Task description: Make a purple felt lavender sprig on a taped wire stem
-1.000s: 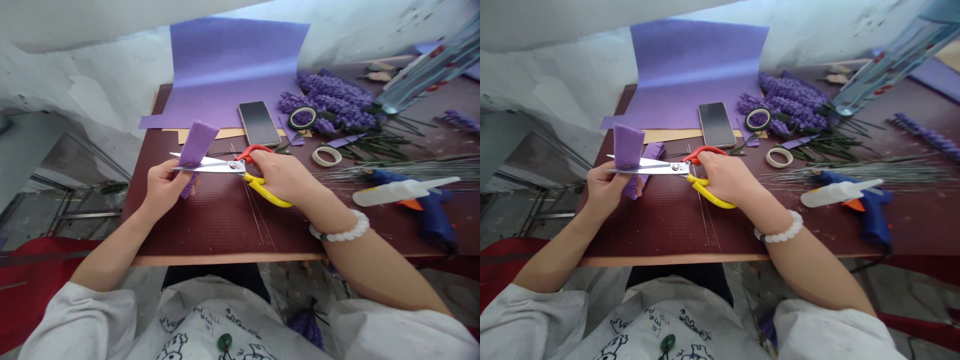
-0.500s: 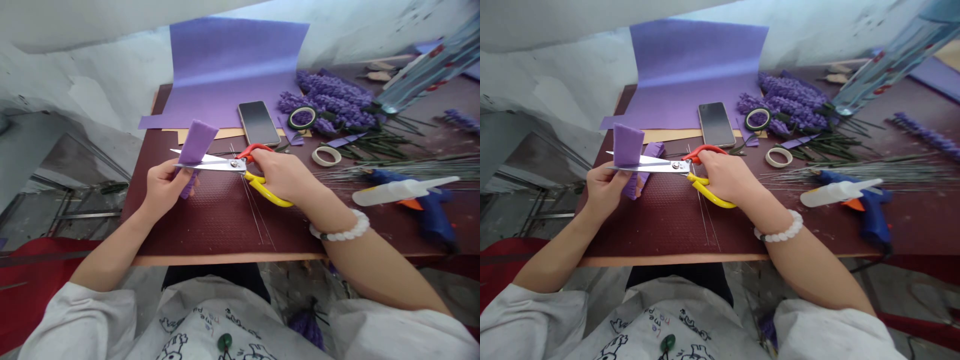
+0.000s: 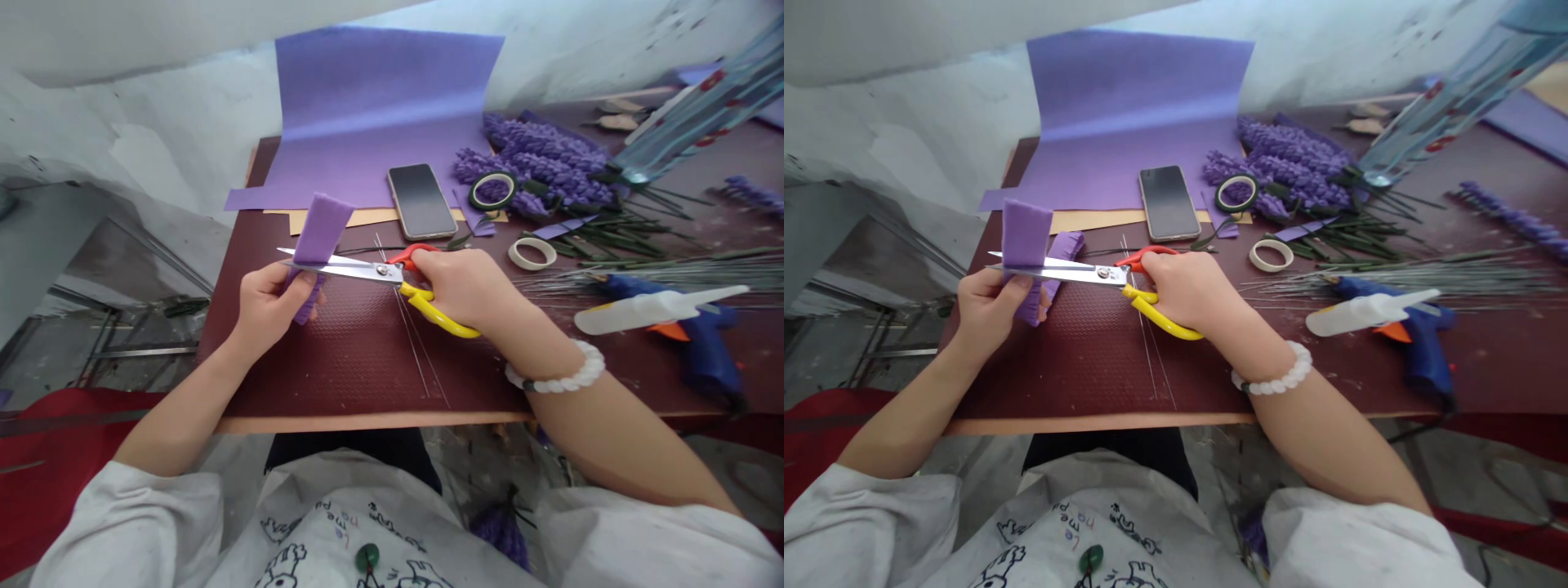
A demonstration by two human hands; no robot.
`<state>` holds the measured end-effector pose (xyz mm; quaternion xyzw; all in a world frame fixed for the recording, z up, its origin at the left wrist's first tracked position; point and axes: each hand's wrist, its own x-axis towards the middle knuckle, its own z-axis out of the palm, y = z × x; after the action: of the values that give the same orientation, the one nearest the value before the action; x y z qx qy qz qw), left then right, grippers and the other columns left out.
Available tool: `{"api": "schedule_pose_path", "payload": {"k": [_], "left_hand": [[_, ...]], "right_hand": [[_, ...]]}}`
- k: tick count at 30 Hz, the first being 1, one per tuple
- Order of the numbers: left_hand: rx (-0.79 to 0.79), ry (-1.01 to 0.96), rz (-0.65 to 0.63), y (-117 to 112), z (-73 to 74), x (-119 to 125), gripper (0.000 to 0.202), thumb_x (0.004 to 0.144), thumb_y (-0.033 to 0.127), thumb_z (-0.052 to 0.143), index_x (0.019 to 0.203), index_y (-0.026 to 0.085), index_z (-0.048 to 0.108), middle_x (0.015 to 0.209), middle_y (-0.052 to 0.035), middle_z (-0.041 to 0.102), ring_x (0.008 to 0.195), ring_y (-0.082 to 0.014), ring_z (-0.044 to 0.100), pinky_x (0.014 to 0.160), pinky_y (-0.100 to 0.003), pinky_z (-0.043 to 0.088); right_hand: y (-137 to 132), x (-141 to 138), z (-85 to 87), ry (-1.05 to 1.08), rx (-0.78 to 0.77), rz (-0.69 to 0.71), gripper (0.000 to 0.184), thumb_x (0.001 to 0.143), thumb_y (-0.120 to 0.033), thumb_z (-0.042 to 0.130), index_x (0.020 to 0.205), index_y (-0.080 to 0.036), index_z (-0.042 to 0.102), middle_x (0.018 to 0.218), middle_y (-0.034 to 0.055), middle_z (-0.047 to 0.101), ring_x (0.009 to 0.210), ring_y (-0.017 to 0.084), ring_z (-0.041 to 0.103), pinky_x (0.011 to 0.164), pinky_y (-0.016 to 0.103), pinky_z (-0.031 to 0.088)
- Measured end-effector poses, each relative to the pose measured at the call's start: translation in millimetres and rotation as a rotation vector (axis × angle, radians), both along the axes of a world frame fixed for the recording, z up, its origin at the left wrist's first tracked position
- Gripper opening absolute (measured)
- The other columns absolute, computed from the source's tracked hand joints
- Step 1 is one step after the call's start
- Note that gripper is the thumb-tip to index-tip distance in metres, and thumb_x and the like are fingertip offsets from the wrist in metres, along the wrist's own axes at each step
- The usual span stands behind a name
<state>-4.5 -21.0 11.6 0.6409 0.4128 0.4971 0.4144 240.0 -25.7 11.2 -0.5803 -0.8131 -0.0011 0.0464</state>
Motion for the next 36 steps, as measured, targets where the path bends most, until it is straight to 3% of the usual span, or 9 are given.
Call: {"api": "schedule_pose_path", "payload": {"k": [6,13,22,28,36], "left_hand": [[0.018,0.003,0.006,-1.3,0.8,0.1,0.028,0.081,0.037,0.064,0.066,0.015,0.061,0.056,0.0,0.065,0.04,-0.0089,0.057,0.038,-0.019,0.047],[0.111,-0.057,-0.079,4.0,-2.2,-3.6,0.019,0.084,0.034,0.063,0.08,0.015,0.064,0.06,0.0002,0.065,0.042,-0.0089,0.059,0.04,-0.019,0.049],[0.181,-0.086,-0.095,5.7,-2.0,-5.0,0.012,0.085,0.027,0.063,0.08,0.016,0.066,0.058,0.0005,0.065,0.041,-0.0097,0.06,0.04,-0.019,0.051],[0.198,-0.125,-0.15,6.5,-6.0,-6.1,0.017,0.084,0.023,0.064,0.1,0.021,0.066,0.06,0.0021,0.068,0.04,-0.011,0.06,0.037,-0.021,0.052],[0.222,-0.152,-0.113,5.9,-2.0,-5.1,0.012,0.088,0.028,0.059,0.094,0.019,0.064,0.058,0.0022,0.068,0.039,-0.0105,0.061,0.037,-0.019,0.051]], "right_hand": [[-0.9,-2.2,2.2,-0.034,-0.042,-0.011,0.036,0.086,-0.047,0.038,0.084,-0.017,0.059,0.077,0.0093,0.067,0.064,0.022,0.058,0.055,0.031,0.023],[2.9,4.3,-8.4,0.106,0.142,0.073,0.035,0.084,-0.044,0.045,0.099,-0.014,0.054,0.108,0.0171,0.062,0.088,0.026,0.057,0.06,0.031,0.033],[8.3,10.7,-10.1,0.095,0.32,0.084,0.039,0.084,-0.048,0.042,0.098,-0.013,0.053,0.1,0.0166,0.061,0.086,0.027,0.054,0.056,0.031,0.033],[8.4,9.6,-8.9,0.071,0.345,0.042,0.034,0.082,-0.046,0.046,0.092,-0.014,0.054,0.097,0.0158,0.06,0.089,0.027,0.052,0.058,0.032,0.035],[9.8,11.0,-14.9,0.119,0.362,0.081,0.035,0.085,-0.048,0.042,0.093,-0.016,0.052,0.097,0.0153,0.059,0.091,0.028,0.05,0.063,0.035,0.04]]}}
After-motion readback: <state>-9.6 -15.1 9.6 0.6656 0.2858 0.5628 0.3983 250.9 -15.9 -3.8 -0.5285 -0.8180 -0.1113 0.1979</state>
